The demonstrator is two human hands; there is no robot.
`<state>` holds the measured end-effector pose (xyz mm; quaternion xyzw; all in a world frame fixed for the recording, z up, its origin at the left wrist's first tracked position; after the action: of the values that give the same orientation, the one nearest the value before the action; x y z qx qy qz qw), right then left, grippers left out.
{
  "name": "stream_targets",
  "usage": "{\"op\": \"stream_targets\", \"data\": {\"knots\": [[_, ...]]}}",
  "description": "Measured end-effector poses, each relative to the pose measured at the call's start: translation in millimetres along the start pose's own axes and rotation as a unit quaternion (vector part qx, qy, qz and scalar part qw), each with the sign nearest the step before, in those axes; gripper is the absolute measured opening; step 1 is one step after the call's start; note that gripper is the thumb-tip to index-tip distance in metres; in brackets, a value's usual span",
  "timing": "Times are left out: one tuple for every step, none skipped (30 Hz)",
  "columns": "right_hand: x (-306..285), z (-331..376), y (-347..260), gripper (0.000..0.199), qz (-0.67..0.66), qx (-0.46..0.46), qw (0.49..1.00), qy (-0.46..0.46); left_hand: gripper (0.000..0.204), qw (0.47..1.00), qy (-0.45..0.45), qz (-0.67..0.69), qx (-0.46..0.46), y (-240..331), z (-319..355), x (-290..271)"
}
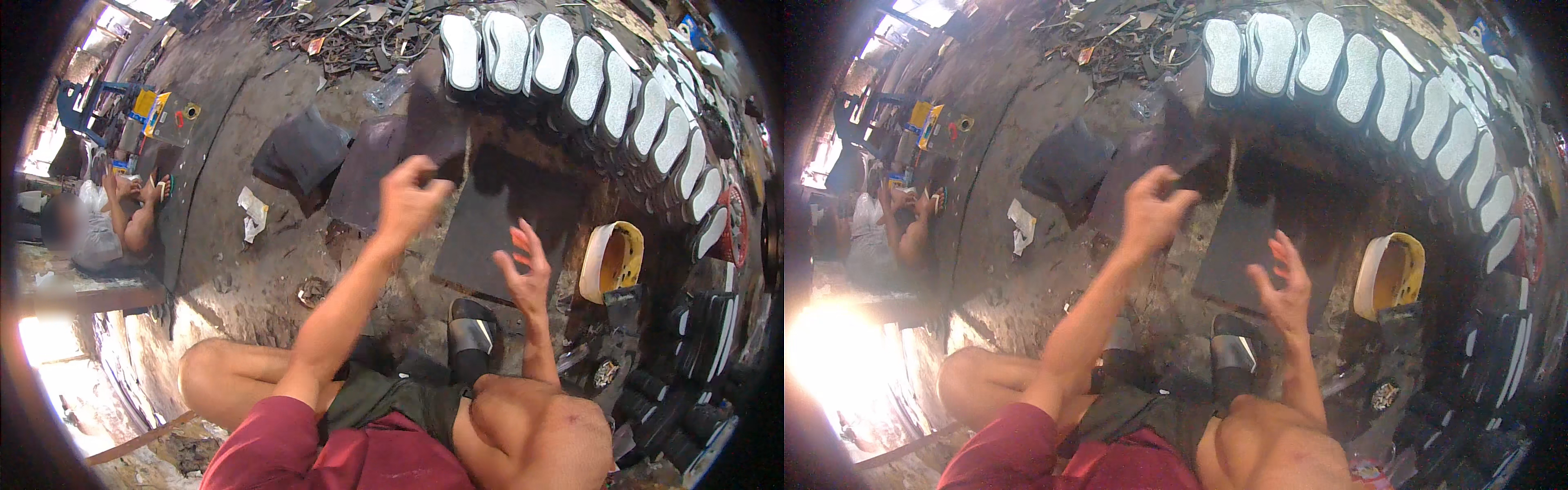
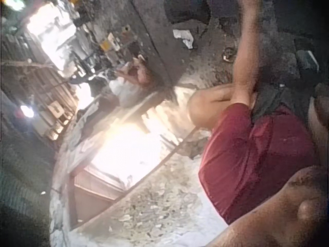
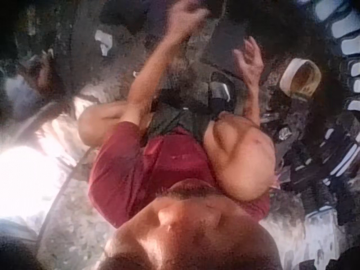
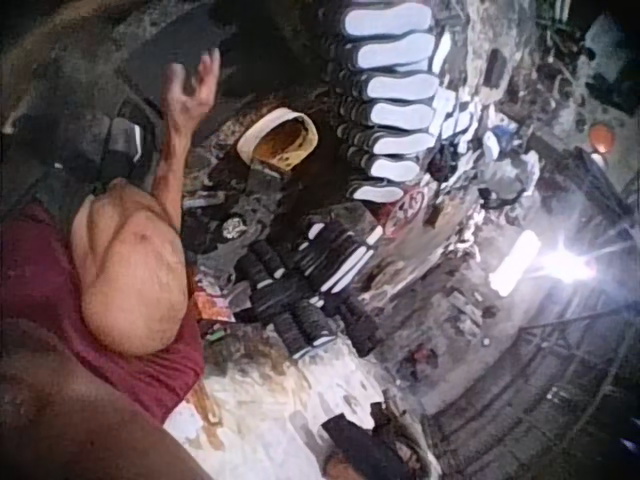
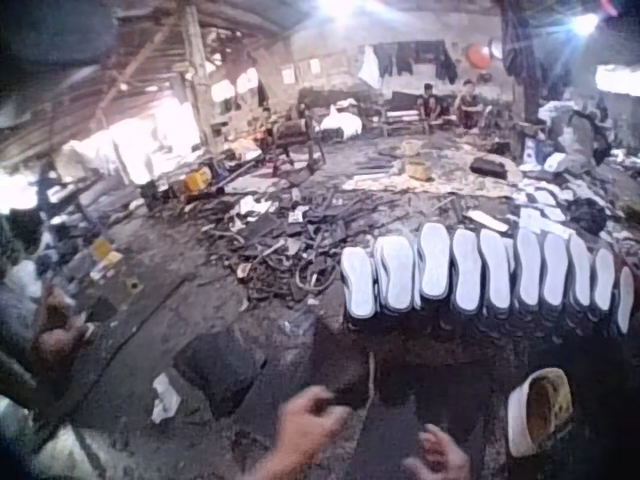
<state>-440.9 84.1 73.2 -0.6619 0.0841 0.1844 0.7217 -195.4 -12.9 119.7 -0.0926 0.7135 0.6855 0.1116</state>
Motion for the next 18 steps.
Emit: {"op": "stream_targets", "data": {"knots": [[6.1, -6.1, -16.3, 0.079, 0.05, -0.101, 0.993, -0.019, 0.016, 0.998, 0.023, 0.0, 0.067, 36.1, 3.8, 36.9], [5.9, -13.5, -27.8, 0.08, 0.08, -0.132, 0.988, -0.002, 0.02, 0.999, 0.0, 0.041, 0.02, 63.9, 8.0, 69.5], [3.7, -21.3, -39.1, 0.081, 0.109, -0.167, 0.98, 0.015, 0.023, 0.996, -0.014, 0.082, 0.031, 89.5, 11.4, 89.2], [-6.1, -26.5, -43.4, 0.072, 0.008, -0.126, 0.991, 0.044, 0.025, 0.995, 0.0, 0.089, 0.052, 107.5, 13.0, 94.2], [-16.4, -29.6, -48.9, 0.064, -0.023, -0.118, 0.987, 0.104, 0.027, 0.99, 0.015, 0.102, 0.092, 122.7, 14.9, 97.4], [-33.5, -25.9, -54.0, 0.055, -0.033, -0.131, 0.98, 0.145, 0.029, 0.987, 0.017, 0.104, 0.119, 134.9, 16.3, 100.4], [-49.8, -21.4, -56.3, 0.046, -0.042, -0.142, 0.97, 0.192, 0.031, 0.988, -0.013, 0.041, 0.146, 139.1, 17.9, 87.4], [-61.5, -13.5, -57.3, 0.041, -0.024, -0.148, 0.977, 0.153, 0.03, 0.981, -0.015, -0.033, 0.192, 139.7, 14.0, 70.0], [-71.4, -3.1, -55.2, 0.037, -0.004, -0.149, 0.982, 0.118, 0.031, 0.98, 0.028, -0.038, 0.195, 133.0, 6.6, 52.8], [-81.9, 7.7, -50.5, 0.034, 0.009, -0.17, 0.975, 0.143, 0.03, 0.978, 0.062, 0.016, 0.198, 121.5, -11.3, 33.7], [-87.2, 15.1, -36.1, 0.036, -0.036, -0.103, 0.977, 0.183, 0.029, 0.981, 0.075, 0.109, 0.145, 105.3, -31.1, 16.5], [-92.1, 17.9, -21.6, 0.04, -0.087, -0.07, 0.98, 0.167, 0.028, 0.981, 0.064, 0.142, 0.112, 91.9, -51.0, 1.1], [-95.0, 19.8, -6.5, 0.043, -0.138, -0.061, 0.978, 0.144, 0.028, 0.989, 0.075, -0.007, 0.126, 82.1, -72.9, 7.6], [-93.8, 17.3, 12.0, 0.047, -0.187, -0.021, 0.969, 0.159, 0.03, 0.967, 0.09, -0.153, 0.183, 75.1, -98.8, 15.8], [-88.3, 10.5, 28.6, 0.051, -0.23, -0.019, 0.96, 0.159, 0.04, 0.961, 0.034, -0.204, 0.186, 65.0, -129.1, 27.9], [-85.1, 4.9, 50.1, 0.062, -0.277, 0.1, 0.945, 0.144, 0.049, 0.925, -0.031, -0.306, 0.223, 56.1, -151.7, 44.6], [-81.6, 2.1, 62.2, 0.07, -0.339, 0.109, 0.931, 0.076, 0.055, 0.915, -0.087, -0.32, 0.229, 44.4, -170.6, 63.1], [-74.1, -0.2, 72.6, 0.072, -0.297, 0.133, 0.941, 0.094, 0.06, 0.882, -0.101, -0.385, 0.255, 35.9, -186.0, 81.0]]}}
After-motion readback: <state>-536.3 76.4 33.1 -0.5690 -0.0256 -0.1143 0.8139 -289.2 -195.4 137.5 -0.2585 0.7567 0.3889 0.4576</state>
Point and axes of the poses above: each hand's wrist, its own z-axis away from the middle knuckle, its own x-axis out of the palm, y = z × x, the point moved 3 cm from there along -z, towards the middle knuckle, and after that the axes turned 13 degrees about -y, right-handed, at the moved point
